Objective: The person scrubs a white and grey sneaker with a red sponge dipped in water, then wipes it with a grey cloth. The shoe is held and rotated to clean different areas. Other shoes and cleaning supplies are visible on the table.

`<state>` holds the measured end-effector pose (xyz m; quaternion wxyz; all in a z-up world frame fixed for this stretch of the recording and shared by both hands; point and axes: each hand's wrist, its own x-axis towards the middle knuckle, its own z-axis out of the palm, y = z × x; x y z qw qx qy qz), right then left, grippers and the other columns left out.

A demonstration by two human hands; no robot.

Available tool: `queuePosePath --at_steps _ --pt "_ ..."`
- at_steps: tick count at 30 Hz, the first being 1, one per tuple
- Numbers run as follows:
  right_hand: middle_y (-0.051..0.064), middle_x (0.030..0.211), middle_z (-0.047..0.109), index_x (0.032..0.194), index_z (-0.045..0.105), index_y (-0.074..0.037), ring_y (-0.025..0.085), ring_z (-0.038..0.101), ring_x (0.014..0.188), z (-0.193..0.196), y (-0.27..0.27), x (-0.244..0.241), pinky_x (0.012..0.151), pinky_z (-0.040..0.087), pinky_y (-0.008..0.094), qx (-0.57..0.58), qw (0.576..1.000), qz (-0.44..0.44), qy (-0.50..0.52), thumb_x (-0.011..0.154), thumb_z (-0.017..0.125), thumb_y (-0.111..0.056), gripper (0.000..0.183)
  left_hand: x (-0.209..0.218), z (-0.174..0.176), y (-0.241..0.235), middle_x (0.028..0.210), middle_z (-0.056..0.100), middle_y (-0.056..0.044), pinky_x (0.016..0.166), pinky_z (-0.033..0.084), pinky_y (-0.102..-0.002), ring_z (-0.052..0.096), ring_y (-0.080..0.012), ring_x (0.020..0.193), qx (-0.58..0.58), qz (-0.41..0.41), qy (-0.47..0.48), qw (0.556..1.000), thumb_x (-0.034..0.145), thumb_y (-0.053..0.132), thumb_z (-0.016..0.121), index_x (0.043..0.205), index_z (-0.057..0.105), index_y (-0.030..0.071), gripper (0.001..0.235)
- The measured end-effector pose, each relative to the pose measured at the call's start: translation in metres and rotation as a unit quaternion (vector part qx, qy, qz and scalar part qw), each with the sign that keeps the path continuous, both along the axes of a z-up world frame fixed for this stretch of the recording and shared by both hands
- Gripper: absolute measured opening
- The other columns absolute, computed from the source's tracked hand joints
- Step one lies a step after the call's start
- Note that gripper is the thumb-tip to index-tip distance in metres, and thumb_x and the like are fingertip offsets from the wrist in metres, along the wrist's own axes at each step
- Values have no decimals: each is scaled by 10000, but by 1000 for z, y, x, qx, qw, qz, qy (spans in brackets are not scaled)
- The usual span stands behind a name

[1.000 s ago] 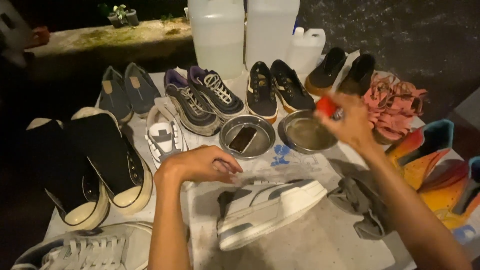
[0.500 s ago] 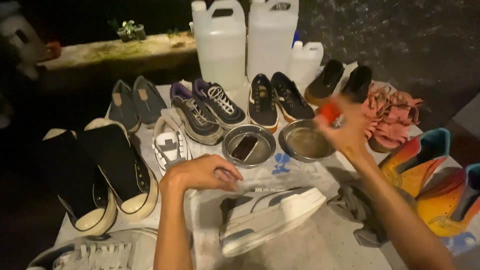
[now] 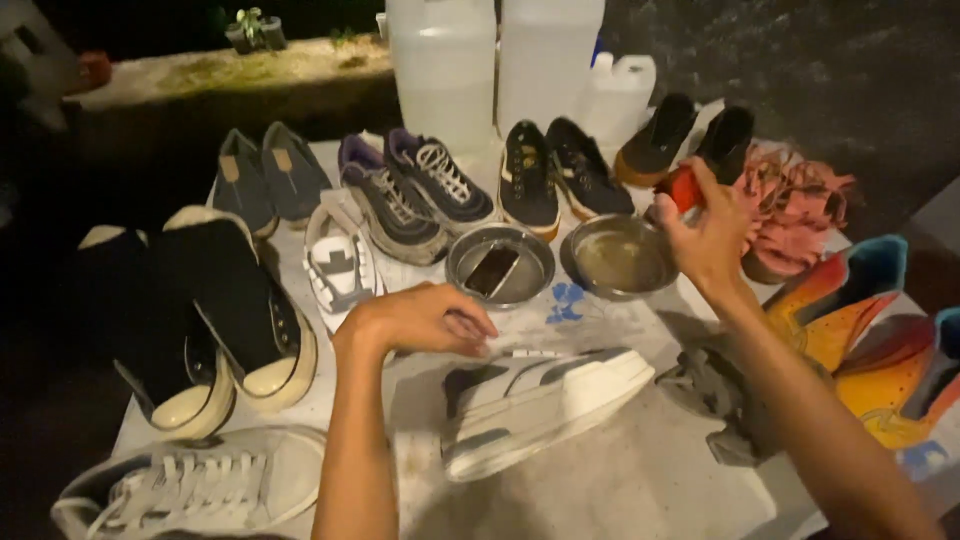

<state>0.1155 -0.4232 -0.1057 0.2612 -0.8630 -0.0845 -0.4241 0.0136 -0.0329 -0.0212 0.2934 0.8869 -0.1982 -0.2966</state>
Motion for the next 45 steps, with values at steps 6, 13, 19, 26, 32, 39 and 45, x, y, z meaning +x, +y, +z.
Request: queuePosePath --at_steps 6,13,19,26,32,39,45 --pt "207 1188 709 1344 722 -96 401 645 1103 5 5 -11 1019 482 454 -46 996 75 15 853 857 -333 562 -5 4 -5 1187 791 -35 1028 533 -411 710 -272 1193 12 -33 -21 999 794 368 759 1129 796 256 355" --pt "219 1125 727 1282 704 -67 392 694 1032 -10 10 -5 923 557 442 -37 985 131 106 720 884 -313 639 6 -8 -10 1160 790 -5 1010 538 -386 708 -240 1177 34 -60 -43 997 773 399 758 1116 791 290 362" --pt "234 984 757 1235 738 -117 409 731 938 -9 16 -7 861 573 463 -131 987 41 83 708 866 -385 606 9 -8 -13 1220 773 -57 1013 532 -393 700 -266 1188 -10 -84 -17 996 811 356 747 1177 780 253 381" --pt "244 999 749 1291 738 -133 436 719 944 -13 -4 -1 830 582 487 -118 985 31 122 727 844 -473 666 10 -13 -19 1207 774 -84 993 542 -433 706 -311 1171 8 -94 -17 995 825 368 720 1176 780 240 377" --pt "240 1025 746 1265 740 -89 443 704 1004 2 -5 -2 861 569 500 -115 989 52 75 789 815 -438 596 15 -25 -24 1220 768 -71 983 540 -413 694 -298 1171 14 -115 -22 993 857 387 707 1197 768 261 368" --pt "192 919 732 1298 771 -159 399 731 896 32 6 -5 734 565 417 -72 996 -13 46 852 823 -527 580 13 -20 -29 1212 762 -88 869 603 -409 726 -303 1049 67 -95 4 993 779 539 739 1247 734 265 542" --pt "226 1125 682 1467 626 54 304 574 969 130 22 -57 907 478 464 -55 962 87 -254 947 703 77 526 -1 -6 -46 1296 706 21 718 513 -282 684 -171 1015 141 -97 12 985 811 612 595 1381 649 281 662"
